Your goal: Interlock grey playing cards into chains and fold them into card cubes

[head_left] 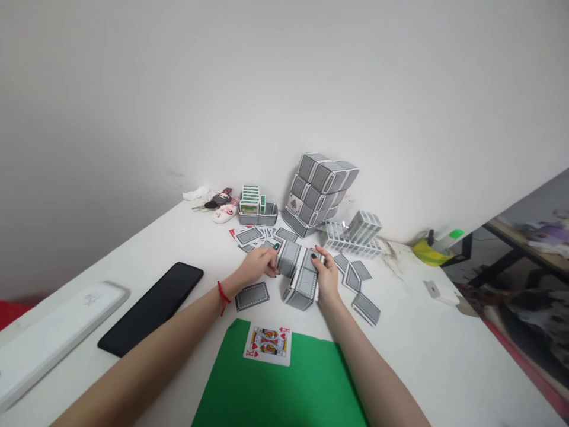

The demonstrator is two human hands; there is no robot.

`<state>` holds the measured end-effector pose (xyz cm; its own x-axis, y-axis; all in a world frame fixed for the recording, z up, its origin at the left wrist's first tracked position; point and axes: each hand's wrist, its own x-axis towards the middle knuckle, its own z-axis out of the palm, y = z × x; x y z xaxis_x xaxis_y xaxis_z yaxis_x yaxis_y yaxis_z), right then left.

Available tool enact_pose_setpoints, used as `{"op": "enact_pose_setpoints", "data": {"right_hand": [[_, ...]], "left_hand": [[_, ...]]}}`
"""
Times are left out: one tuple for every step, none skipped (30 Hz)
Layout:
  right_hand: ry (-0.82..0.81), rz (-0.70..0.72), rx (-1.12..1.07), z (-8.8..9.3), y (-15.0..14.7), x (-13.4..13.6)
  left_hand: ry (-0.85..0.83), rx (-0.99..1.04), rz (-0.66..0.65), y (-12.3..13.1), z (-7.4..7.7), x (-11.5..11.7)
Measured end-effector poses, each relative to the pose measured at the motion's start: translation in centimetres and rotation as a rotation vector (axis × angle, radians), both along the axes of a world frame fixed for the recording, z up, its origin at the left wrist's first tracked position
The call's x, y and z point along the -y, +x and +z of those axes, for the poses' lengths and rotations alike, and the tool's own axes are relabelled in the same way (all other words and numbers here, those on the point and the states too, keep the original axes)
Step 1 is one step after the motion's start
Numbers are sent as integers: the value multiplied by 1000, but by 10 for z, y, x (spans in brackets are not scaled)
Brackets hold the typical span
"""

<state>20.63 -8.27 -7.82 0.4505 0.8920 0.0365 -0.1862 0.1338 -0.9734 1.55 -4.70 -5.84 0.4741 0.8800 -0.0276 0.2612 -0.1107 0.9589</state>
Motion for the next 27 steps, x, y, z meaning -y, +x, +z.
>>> {"op": "enact_pose_setpoints", "data": {"right_hand": [[15, -64, 33, -3, 1, -1], [28, -123, 66, -6, 3, -2], [39, -169, 98, -8, 5, -2], [46, -203, 129, -10, 6, -2], [50, -225, 153, -11, 7, -2], [51, -233, 170, -12, 8, -2], [47, -228, 179, -13, 8, -2], [41, -213, 179, -13, 8, -2], [31, -195, 172, -13, 7, -2], [23, -177, 163, -13, 6, -1], [17, -168, 155, -13, 5, -1], [13, -167, 152, -13, 3, -1], [12, -173, 153, -13, 2, -1], [12, -182, 155, -12, 1, -1], [13, -188, 157, -12, 0, 0], [12, -193, 160, -11, -1, 0], [8, -199, 169, -11, -2, 1], [2, -213, 185, -10, -3, 1], [-6, -237, 212, -10, -3, 2], [-14, -272, 247, -9, -4, 4], [-21, -311, 278, -8, -4, 5], [-26, -344, 298, -8, -4, 7], [-28, -364, 303, -7, -3, 8], [-29, -369, 296, -7, -3, 10], [-29, -363, 280, -7, -3, 11], [-29, -351, 260, -8, -2, 11], [-28, -338, 241, -8, -2, 10]], "left_hand": [[9, 8, -16, -1, 1, 4], [36, 0, -50, -1, 2, 8], [70, -19, -88, -1, 3, 13], [116, -47, -139, 0, 4, 18], [272, -142, -221, 1, 4, 23], [414, -234, -273, 4, 4, 28], [512, -307, -275, 6, 3, 31], [580, -370, -272, 8, 2, 34], [622, -421, -262, 10, 1, 36], [644, -461, -253, 12, -1, 37], [654, -496, -256, 14, -3, 37], [660, -525, -268, 14, -4, 37], [668, -548, -286, 15, -5, 36], [677, -563, -303, 15, -5, 35], [686, -572, -320, 14, -5, 34], [692, -575, -330, 13, -5, 33], [692, -569, -336, 12, -5, 31], [686, -554, -335, 10, -4, 29], [670, -528, -322, 8, -4, 27], [643, -492, -293, 4, -4, 23], [619, -444, -238, 0, -4, 19], [588, -394, -148, -4, -5, 14], [551, -349, -37, -9, -5, 10], [549, -334, 45, -13, -6, 5], [554, -324, 104, -17, -6, 2], [569, -279, 209, -20, -6, -1], [604, -201, 320, -22, -5, -2]]}}
